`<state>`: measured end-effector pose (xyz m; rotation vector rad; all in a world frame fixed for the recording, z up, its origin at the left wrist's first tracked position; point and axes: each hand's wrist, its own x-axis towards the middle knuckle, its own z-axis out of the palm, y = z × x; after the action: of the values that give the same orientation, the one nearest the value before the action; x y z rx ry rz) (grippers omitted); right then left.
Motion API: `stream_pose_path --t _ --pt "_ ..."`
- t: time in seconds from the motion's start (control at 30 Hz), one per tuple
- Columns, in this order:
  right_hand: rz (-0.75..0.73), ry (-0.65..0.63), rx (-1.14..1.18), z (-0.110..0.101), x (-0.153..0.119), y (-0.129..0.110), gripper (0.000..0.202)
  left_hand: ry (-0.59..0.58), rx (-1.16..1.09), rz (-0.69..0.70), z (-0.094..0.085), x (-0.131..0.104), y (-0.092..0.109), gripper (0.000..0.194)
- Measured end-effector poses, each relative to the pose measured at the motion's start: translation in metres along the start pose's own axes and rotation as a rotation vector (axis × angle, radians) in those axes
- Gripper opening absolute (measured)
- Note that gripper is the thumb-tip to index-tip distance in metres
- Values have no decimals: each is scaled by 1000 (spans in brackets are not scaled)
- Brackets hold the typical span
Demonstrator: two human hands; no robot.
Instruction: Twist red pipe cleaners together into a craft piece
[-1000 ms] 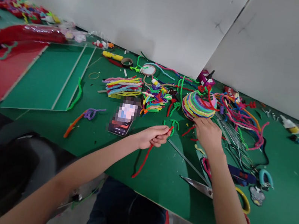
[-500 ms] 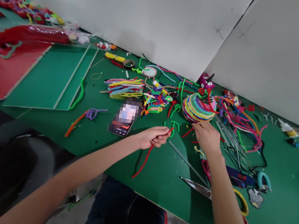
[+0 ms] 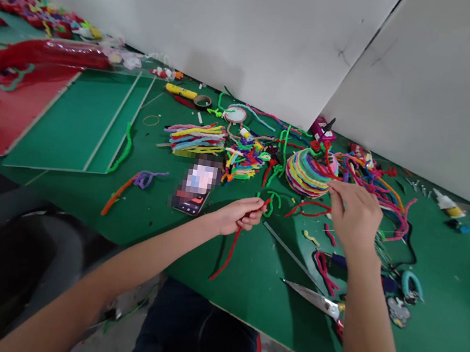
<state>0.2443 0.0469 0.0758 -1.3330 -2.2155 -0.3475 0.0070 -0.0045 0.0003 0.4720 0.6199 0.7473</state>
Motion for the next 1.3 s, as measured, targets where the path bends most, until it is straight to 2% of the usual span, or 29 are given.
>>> stream_pose_path --t 0.13,0.23,0.4,0.57,0.63,0.73,0.8,0.83,0.97,1.0,1.1,1.23,1.3 --pt "110 -15 381 -5 -2 -33 19 0 -6 50 1 0 0 16" --pt "165 -20 530 -7 -3 -52 19 1 -17 79 2 1 -1 15" --pt "191 74 432 -20 7 -64 23 7 -35 127 1 2 0 16" --pt "223 -62 416 -42 17 -65 28 -20 -13 130 1 0 1 17" --pt "243 -9 438 -52 18 -68 28 -44 8 128 1 -1 1 18" --pt "268 186 509 -66 18 -75 26 -59 48 127 2 -2 1 21" --pt "280 181 473 -73 19 -77 20 -53 72 130 2 -3 2 21" --pt "269 109 433 -75 18 -78 16 -48 82 132 3 -3 2 21" --pt "89 -355 381 -60 12 -81 10 -6 115 160 6 -3 2 21" --pt "76 -393 403 -52 9 -84 13 13 134 178 7 -3 1 21" --pt "147 -403 506 -25 -3 -95 18 65 214 253 11 -4 -3 19" --pt "371 -220 630 2 -17 -108 16 71 283 355 16 -6 -8 14" --pt "438 -177 693 9 -21 -110 16 67 309 392 16 -7 -9 10"
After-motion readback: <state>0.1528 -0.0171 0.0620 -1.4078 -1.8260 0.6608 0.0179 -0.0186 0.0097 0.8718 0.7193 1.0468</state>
